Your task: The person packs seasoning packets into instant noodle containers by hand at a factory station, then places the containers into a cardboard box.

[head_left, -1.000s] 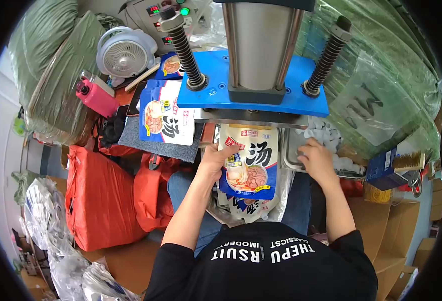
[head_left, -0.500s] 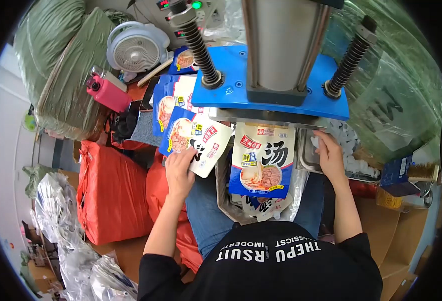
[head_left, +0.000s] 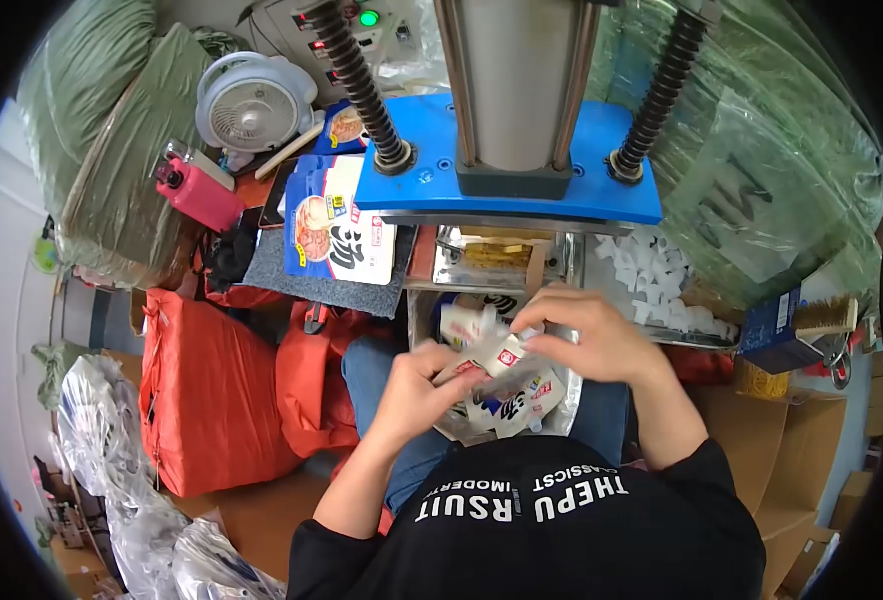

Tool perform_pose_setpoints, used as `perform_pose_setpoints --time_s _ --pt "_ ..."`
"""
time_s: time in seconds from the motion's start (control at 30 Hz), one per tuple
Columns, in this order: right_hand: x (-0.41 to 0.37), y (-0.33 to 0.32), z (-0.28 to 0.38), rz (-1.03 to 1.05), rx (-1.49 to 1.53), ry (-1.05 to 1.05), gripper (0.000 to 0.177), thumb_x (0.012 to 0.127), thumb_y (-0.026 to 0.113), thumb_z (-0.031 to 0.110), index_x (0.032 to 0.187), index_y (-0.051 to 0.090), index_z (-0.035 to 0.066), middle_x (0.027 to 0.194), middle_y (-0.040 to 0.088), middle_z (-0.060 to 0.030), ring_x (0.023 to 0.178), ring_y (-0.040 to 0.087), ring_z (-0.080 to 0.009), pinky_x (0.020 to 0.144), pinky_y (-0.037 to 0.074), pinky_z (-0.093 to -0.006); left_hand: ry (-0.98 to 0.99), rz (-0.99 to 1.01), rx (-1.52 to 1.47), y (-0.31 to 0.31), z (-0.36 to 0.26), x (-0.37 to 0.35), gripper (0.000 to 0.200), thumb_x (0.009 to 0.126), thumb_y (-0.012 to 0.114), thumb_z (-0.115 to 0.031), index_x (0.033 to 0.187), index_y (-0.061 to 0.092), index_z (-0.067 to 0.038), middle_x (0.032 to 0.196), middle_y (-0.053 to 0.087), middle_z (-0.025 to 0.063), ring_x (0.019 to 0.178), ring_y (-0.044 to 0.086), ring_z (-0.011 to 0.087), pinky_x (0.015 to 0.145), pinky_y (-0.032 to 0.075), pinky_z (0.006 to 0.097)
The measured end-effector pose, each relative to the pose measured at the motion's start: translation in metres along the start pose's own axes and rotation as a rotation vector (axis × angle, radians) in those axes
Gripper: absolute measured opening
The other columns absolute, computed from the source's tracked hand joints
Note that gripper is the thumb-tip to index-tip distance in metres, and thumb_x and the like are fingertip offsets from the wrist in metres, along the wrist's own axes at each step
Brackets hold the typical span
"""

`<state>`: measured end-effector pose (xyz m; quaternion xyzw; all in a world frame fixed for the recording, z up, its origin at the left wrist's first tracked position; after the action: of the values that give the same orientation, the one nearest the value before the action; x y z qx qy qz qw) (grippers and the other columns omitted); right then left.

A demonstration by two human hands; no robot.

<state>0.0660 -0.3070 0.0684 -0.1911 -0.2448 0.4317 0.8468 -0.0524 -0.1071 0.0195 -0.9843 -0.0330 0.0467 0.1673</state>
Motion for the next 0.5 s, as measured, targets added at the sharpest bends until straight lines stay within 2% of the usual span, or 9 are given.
perform_pose_setpoints --time_s 0.03,0.07,0.13,0.2,0.3,0.37,0.43,0.47,0.5 --pt "-0.006 0.011 -0.005 -0.091 0.100 0.077 0.022 0.081 0.067 0.009 0.103 0.064 0.005 0.090 0.064 -0.0094 0.082 0.061 -0.0243 0.075 0.048 -0.0338 -0.209 0.036 -0.275 0.008 0.011 -0.007 0.017 0.081 0.075 -0.012 0.092 0.072 0.001 0.075 0.068 0.0029 0.068 0.058 0.0081 0.063 0.048 0.0260" --pt "-0.013 0.021 -0.009 -0.135 0.181 0.128 0.024 0.082 0.068 0.010 0.105 0.064 0.006 0.091 0.065 -0.0081 0.082 0.061 -0.0212 0.075 0.048 -0.0321 -0.235 0.075 -0.340 0.012 0.011 -0.011 0.023 0.085 0.074 -0.017 0.094 0.071 0.004 0.084 0.070 0.0034 0.073 0.059 0.0048 0.066 0.050 0.0227" --pt "-0.028 0.035 -0.027 -0.148 0.383 0.368 0.033 0.083 0.069 0.012 0.115 0.063 0.006 0.097 0.066 -0.0067 0.082 0.059 -0.0144 0.075 0.048 -0.0296 -0.314 0.118 -0.469 0.020 0.024 -0.014 0.022 0.084 0.074 -0.016 0.095 0.072 0.003 0.084 0.070 0.0039 0.075 0.061 0.0061 0.068 0.050 0.0235" --pt "-0.039 0.032 -0.037 -0.175 0.426 0.521 0.041 0.082 0.068 0.004 0.122 0.059 0.003 0.102 0.066 -0.0053 0.087 0.058 -0.0105 0.079 0.048 -0.0268 -0.335 0.082 -0.486 0.026 0.039 -0.007 0.020 0.085 0.073 -0.015 0.094 0.072 0.003 0.085 0.071 0.0061 0.075 0.063 0.0084 0.068 0.052 0.0249" --pt "-0.048 0.002 -0.045 -0.349 0.166 0.458 0.040 0.084 0.065 0.004 0.124 0.058 0.003 0.101 0.066 -0.0072 0.080 0.059 -0.0101 0.073 0.047 -0.0246 -0.340 -0.008 -0.624 0.023 0.038 0.027 0.018 0.084 0.071 -0.009 0.094 0.069 0.006 0.087 0.071 0.0112 0.075 0.067 0.0146 0.070 0.054 0.0292" --pt "-0.056 -0.018 -0.049 -0.326 0.115 0.441 0.035 0.084 0.065 0.005 0.118 0.061 0.002 0.101 0.066 -0.0072 0.079 0.059 -0.0110 0.071 0.047 -0.0246 -0.351 -0.086 -0.676 0.020 0.039 0.057 0.021 0.084 0.070 -0.007 0.097 0.066 0.009 0.091 0.070 0.0145 0.075 0.068 0.0178 0.069 0.055 0.0312" --pt "-0.057 -0.035 -0.045 -0.380 -0.072 0.373 0.029 0.083 0.066 0.007 0.112 0.064 0.002 0.096 0.066 -0.0096 0.076 0.060 -0.0150 0.067 0.048 -0.0273 -0.334 -0.112 -0.759 0.021 0.046 0.082 0.021 0.084 0.070 -0.006 0.098 0.066 0.009 0.093 0.070 0.0157 0.078 0.068 0.0188 0.069 0.055 0.0322" --pt "-0.051 -0.043 -0.036 -0.442 -0.170 0.416 0.029 0.080 0.069 0.009 0.108 0.065 0.002 0.099 0.065 -0.0098 0.084 0.061 -0.0204 0.073 0.047 -0.0332 -0.352 -0.106 -0.771 0.021 0.048 0.090 0.020 0.084 0.069 -0.005 0.098 0.066 0.008 0.092 0.070 0.0144 0.080 0.068 0.0188 0.069 0.055 0.0324" --pt "-0.049 -0.043 -0.050 -0.443 -0.169 0.422 0.029 0.080 0.069 0.009 0.108 0.065 0.002 0.099 0.065 -0.0098 0.084 0.061 -0.0204 0.073 0.047 -0.0332 -0.357 -0.103 -0.771 0.024 0.054 0.092 0.020 0.084 0.069 -0.005 0.098 0.066 0.008 0.092 0.070 0.0144 0.080 0.068 0.0188 0.069 0.055 0.0324"
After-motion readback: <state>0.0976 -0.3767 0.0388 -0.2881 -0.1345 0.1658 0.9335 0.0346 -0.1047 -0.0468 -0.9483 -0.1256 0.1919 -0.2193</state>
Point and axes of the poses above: each hand's wrist, its own x-axis towards the middle knuckle, its own y-axis out of the palm, z = x × y, the point moved 2 cm from there along x, towards the middle knuckle
